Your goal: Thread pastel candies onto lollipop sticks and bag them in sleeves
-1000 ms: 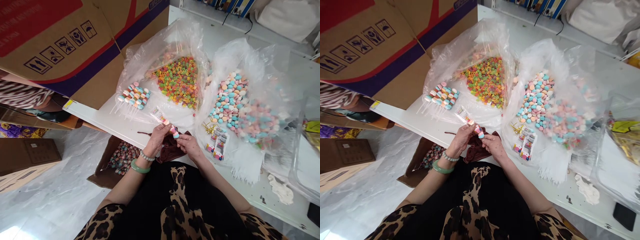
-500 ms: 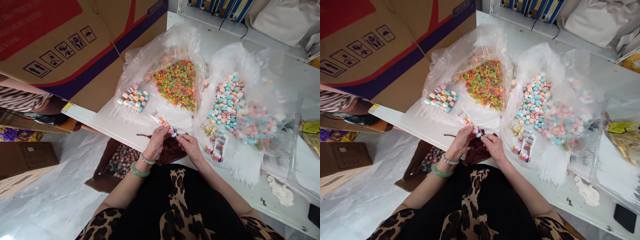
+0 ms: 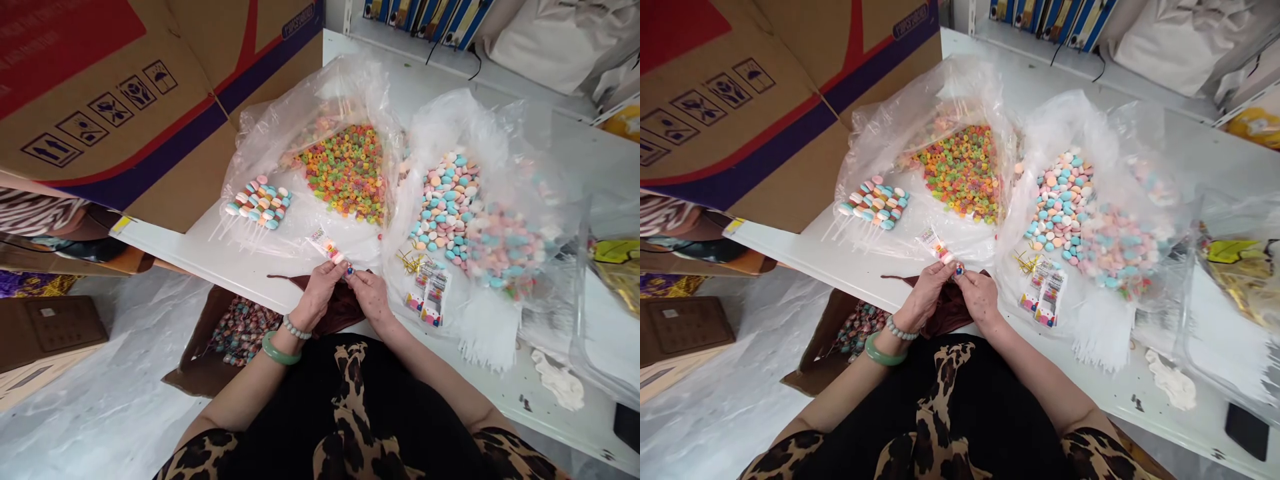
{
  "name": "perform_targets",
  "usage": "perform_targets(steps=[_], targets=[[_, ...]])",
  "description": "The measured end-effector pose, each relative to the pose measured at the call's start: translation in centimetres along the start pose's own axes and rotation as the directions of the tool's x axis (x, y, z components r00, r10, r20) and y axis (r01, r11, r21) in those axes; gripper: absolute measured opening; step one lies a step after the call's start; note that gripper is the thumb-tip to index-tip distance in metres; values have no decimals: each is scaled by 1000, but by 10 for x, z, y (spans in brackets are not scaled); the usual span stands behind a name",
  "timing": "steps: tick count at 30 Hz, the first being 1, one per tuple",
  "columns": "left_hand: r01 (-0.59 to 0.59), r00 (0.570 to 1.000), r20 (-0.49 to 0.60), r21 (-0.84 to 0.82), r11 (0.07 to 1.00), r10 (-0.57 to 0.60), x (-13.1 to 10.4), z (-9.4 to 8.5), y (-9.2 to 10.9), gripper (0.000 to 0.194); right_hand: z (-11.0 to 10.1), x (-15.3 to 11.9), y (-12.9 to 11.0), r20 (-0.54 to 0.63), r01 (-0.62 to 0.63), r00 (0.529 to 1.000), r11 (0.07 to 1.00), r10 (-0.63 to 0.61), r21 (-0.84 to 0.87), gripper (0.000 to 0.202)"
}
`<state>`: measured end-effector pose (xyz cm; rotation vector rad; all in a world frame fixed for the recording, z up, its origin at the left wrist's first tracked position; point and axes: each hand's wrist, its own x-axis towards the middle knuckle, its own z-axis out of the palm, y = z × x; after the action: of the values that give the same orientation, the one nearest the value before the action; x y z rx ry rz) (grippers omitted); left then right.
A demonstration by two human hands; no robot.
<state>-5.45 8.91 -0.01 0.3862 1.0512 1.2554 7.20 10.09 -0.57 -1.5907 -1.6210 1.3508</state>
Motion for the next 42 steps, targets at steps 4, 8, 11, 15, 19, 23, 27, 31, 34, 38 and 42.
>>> perform_targets(steps=[4,8,11,15,19,23,27,31,34,38,42], targets=[[89,995,56,-109,990,-83,7,-8,8,33,-4,1,-1,7,9,1000,995,-10,103,42],[92,995,57,-207,974,-82,13,-22,22,35,-9,3,1,200,-233,963,931,181,281,41],[63,997,-36,-183,981,-70,14,-28,31,34,-8,4,2,268,-314,936,886,229,341,39],[29,990,-130,-145,989,-48,14,-31,37,37,-5,6,2,261,-308,939,880,222,362,38],[77,987,-130,-100,992,-89,11,-31,37,43,-5,7,5,267,-313,937,884,227,348,38],[79,989,-121,-75,994,-87,8,-26,30,45,-6,7,8,265,-320,934,892,240,320,40],[66,990,-124,-46,997,-72,6,-17,21,45,-5,3,4,78,-154,985,988,151,32,43],[96,993,-63,-102,990,-103,6,-13,17,47,-6,-3,0,-95,64,990,931,-105,-359,43],[142,990,14,-167,976,-142,8,-17,18,48,-9,-4,-1,-30,111,991,932,-129,-344,46],[107,994,-5,-196,975,-110,13,-21,20,44,-12,-4,0,80,86,994,988,-76,-127,34],[-20,992,-126,-246,969,-12,17,-21,22,39,-10,-6,-4,180,-76,982,990,54,121,21]])
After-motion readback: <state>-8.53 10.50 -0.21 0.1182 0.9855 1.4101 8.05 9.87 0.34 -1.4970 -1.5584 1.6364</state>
